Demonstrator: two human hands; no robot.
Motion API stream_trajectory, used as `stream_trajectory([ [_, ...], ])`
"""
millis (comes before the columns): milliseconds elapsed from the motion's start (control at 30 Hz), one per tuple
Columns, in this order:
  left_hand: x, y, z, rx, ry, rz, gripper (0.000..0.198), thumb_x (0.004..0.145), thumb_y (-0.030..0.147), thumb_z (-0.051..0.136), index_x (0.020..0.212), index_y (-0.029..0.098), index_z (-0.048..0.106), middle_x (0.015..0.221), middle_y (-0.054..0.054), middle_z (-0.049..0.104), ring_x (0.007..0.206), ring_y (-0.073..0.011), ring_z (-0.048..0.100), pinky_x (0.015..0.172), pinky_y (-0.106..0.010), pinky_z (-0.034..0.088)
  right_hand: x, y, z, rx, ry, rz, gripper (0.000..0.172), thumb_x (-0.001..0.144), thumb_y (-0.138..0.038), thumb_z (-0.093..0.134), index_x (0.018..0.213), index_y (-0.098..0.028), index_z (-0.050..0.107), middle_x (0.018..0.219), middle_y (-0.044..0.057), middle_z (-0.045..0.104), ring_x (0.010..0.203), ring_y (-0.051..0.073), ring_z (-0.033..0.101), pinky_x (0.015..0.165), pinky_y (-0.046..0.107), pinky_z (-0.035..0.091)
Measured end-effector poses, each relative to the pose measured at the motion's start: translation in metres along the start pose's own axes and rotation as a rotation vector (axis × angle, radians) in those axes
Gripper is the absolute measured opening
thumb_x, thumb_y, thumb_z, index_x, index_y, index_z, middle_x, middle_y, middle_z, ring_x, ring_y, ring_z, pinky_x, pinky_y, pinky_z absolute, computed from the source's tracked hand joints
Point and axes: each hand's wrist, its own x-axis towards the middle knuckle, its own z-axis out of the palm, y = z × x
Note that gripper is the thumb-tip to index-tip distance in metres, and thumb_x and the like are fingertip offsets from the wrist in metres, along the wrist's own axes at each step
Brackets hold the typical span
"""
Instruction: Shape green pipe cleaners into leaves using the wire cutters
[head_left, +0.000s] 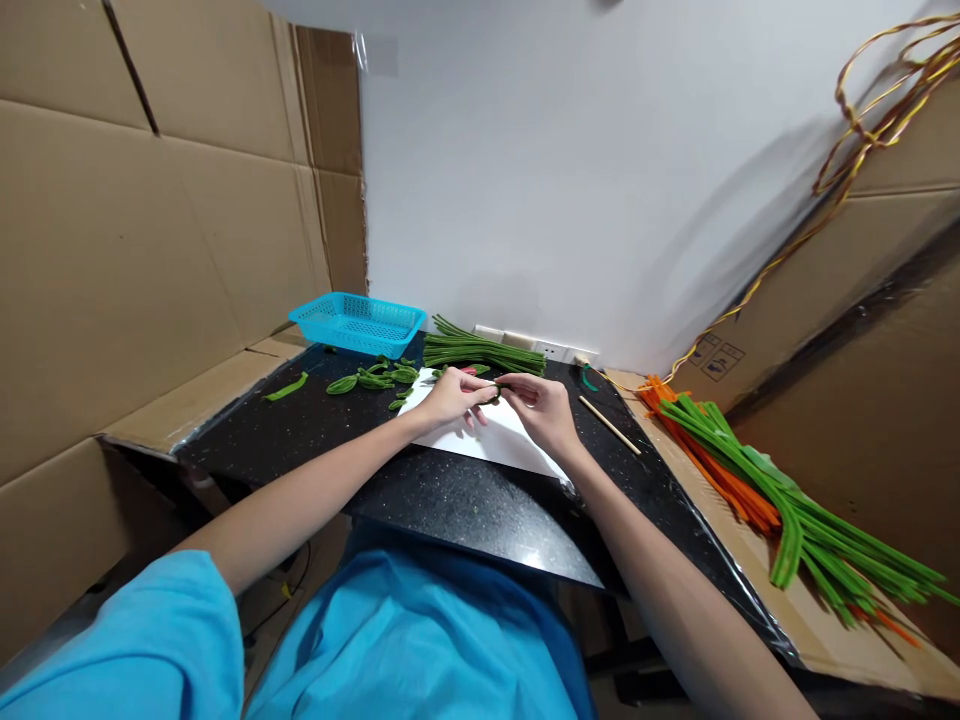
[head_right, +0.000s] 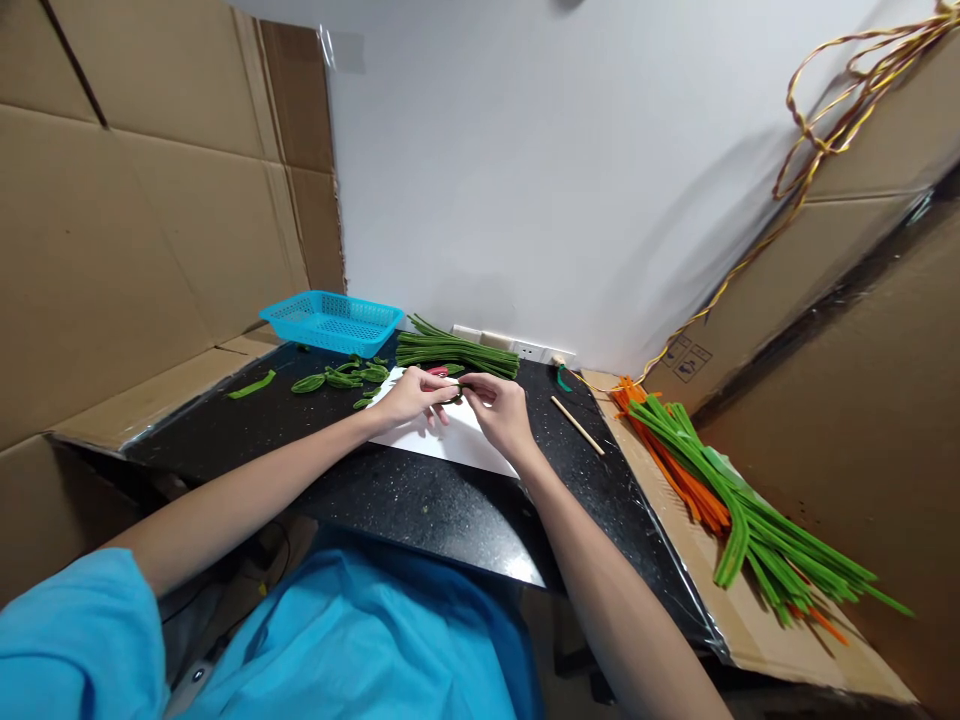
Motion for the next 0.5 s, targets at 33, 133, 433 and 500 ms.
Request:
stream_trajectory([
  [33, 0.0001, 0.0007, 0.0, -0.005, -0.007, -0.01, 0.025, 0.088, 0.03, 0.082, 0.085, 0.006, 0.077, 0.082, -0.011, 0.077, 0.051, -0.0138, 0.07, 0.04, -0.02, 0.051, 0.0001, -0.0002, 0.0, 0.003, 0.006, -0.001, 0.022, 0.089, -0.039, 0.075, 0.099, -0.02, 0.08, 0.1, 0.009, 0.083, 0.089, 0.026, 0.08, 0.087, 0.042, 0.065],
  [133, 0.0003, 0.0036, 0.0004, -0.033, -0.021, -0.038, 0.025, 0.091, 0.032, 0.08, 0.086, 0.008, 0.075, 0.086, -0.009, 0.076, 0.049, -0.0092, 0.065, 0.038, -0.018, 0.046, 0.0006, -0.0011, -0.0003, 0.045, 0.028, 0.011, 0.026, 0.086, -0.042, 0.079, 0.099, -0.019, 0.079, 0.101, 0.01, 0.083, 0.093, 0.027, 0.08, 0.089, 0.042, 0.065],
  [433, 0.0, 0.0071, 0.0027, -0.156, -0.041, -0.14, 0.045, 0.102, 0.044, 0.065, 0.071, 0.012, 0.062, 0.064, 0.0, 0.058, 0.036, -0.0049, 0.046, 0.034, -0.019, 0.027, 0.0031, -0.0033, 0.0015, 0.213, 0.069, 0.112, 0.036, 0.074, -0.046, 0.09, 0.095, -0.018, 0.082, 0.097, 0.01, 0.084, 0.092, 0.029, 0.081, 0.095, 0.047, 0.066],
  [500, -0.0006, 0.0078, 0.0028, -0.182, -0.037, -0.156, 0.04, 0.099, 0.041, 0.07, 0.073, 0.013, 0.062, 0.064, 0.001, 0.055, 0.037, -0.004, 0.043, 0.035, -0.019, 0.024, 0.0037, -0.0015, 0.0014, 0.252, 0.086, 0.141, 0.036, 0.072, -0.045, 0.092, 0.093, -0.017, 0.082, 0.096, 0.011, 0.084, 0.092, 0.029, 0.081, 0.094, 0.048, 0.066],
])
